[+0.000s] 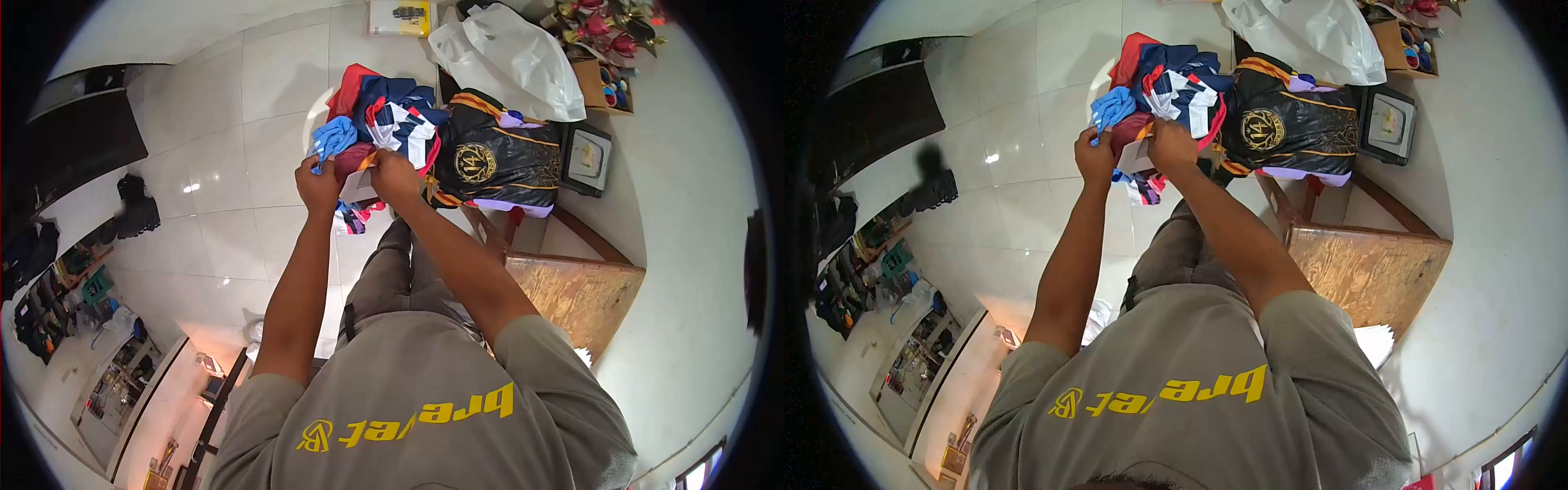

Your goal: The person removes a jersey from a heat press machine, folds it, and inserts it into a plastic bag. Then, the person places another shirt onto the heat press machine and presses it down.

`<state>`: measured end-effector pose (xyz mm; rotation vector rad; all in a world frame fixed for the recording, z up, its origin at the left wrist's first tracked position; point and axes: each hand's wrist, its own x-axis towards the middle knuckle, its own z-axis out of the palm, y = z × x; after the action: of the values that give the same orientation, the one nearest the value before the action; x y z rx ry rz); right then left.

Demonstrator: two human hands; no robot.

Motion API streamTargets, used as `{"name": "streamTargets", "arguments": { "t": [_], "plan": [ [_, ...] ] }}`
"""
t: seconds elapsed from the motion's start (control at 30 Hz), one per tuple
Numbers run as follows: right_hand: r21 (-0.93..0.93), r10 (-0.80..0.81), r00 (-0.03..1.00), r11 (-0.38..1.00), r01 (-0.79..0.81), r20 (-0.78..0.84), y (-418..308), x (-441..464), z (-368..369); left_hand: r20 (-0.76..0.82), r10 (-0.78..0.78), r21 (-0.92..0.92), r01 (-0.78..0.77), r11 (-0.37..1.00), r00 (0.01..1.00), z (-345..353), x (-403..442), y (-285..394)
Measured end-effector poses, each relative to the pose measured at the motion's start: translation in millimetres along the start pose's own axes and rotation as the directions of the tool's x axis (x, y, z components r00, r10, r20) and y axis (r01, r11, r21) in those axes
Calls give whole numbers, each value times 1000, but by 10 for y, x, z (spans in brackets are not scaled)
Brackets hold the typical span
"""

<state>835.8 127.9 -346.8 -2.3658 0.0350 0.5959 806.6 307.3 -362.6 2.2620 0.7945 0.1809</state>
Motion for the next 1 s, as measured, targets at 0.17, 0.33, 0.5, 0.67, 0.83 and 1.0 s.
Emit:
{"name": "streamTargets", "arguments": {
  "t": [0.17,0.33,0.5,0.67,0.83,1.0],
  "plan": [
    [105,-89,981,989,108,-174,-10,-43,-144,-188,1,-21,-4,1000,982,0,38,-25],
    [93,-64,988,993,78,-139,85,88,-137,-253,-65,-177,20,984,965,-130,147,228],
    [85,-5,1000,996,6,-17,128,203,-159,-275,3,-347,-102,932,962,-331,139,579],
    [42,23,999,999,-22,-36,50,62,-321,-215,194,-212,-240,947,957,-396,73,802],
    [196,18,1000,980,-19,2,85,-68,-407,-218,489,-132,-522,843,845,-537,-31,1256],
    [143,-136,989,979,143,-58,173,-87,-303,-228,583,-185,-623,760,780,-685,-68,1547]
  ]
}}
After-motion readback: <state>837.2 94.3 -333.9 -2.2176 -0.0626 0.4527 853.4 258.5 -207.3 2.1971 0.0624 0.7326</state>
